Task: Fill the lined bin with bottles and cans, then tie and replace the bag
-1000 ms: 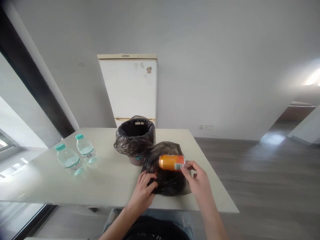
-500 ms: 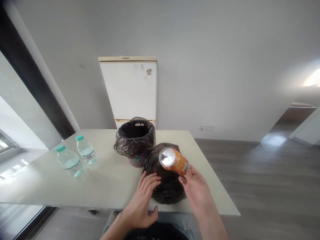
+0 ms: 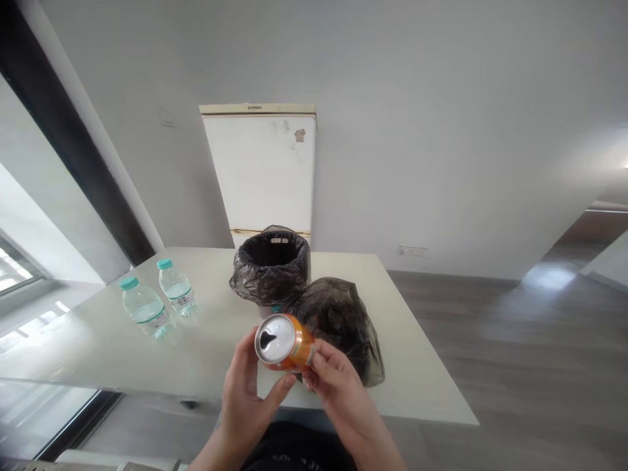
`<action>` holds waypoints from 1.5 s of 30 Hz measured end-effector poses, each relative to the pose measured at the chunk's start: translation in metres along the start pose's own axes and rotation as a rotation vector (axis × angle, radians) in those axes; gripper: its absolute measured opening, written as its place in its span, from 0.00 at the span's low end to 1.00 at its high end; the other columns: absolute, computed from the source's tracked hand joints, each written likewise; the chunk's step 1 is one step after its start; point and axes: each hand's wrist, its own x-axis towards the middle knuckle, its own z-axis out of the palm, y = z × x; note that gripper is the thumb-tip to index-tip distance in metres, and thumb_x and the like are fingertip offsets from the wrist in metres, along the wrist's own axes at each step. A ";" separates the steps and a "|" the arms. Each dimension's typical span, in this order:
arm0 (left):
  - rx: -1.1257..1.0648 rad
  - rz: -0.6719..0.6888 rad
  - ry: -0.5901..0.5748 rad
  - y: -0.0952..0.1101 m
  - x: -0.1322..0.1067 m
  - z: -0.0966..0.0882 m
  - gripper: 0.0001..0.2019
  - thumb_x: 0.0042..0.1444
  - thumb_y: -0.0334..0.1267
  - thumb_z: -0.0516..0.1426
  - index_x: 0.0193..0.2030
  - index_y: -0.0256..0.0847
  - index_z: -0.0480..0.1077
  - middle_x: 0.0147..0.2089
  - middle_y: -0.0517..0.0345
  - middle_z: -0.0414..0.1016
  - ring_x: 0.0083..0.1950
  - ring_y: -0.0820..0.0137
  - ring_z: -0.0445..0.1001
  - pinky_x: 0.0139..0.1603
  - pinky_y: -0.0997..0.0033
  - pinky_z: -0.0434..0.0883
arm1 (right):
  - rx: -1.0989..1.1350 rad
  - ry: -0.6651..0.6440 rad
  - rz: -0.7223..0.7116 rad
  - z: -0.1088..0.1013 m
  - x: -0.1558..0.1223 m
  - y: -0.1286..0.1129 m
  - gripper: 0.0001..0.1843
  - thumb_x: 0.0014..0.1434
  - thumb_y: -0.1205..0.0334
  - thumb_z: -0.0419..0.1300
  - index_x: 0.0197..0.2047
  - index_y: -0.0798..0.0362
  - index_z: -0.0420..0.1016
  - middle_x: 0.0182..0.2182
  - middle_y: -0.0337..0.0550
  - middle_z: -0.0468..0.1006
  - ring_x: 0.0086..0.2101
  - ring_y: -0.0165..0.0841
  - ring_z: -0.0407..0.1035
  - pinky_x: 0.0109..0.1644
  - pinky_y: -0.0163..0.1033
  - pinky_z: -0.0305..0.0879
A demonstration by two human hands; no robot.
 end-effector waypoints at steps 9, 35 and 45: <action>0.150 -0.016 0.233 -0.014 0.013 -0.034 0.35 0.57 0.45 0.68 0.68 0.42 0.62 0.59 0.42 0.74 0.60 0.53 0.77 0.60 0.52 0.78 | -0.253 0.134 -0.031 -0.007 -0.007 -0.008 0.16 0.62 0.45 0.68 0.38 0.48 0.75 0.42 0.46 0.77 0.36 0.35 0.63 0.41 0.40 0.61; 0.601 -0.573 0.343 -0.218 0.081 -0.131 0.33 0.46 0.42 0.71 0.58 0.43 0.65 0.58 0.48 0.73 0.56 0.56 0.77 0.53 0.61 0.73 | -0.459 0.315 -0.118 -0.067 -0.013 -0.017 0.18 0.63 0.42 0.65 0.35 0.48 0.73 0.35 0.43 0.74 0.33 0.36 0.63 0.40 0.43 0.62; 0.594 -0.559 0.398 -0.224 0.065 -0.129 0.35 0.40 0.43 0.74 0.52 0.40 0.65 0.54 0.48 0.74 0.52 0.54 0.78 0.47 0.60 0.76 | -0.839 0.334 -0.167 -0.077 -0.003 -0.011 0.15 0.69 0.45 0.59 0.38 0.47 0.74 0.38 0.44 0.78 0.39 0.40 0.71 0.47 0.45 0.67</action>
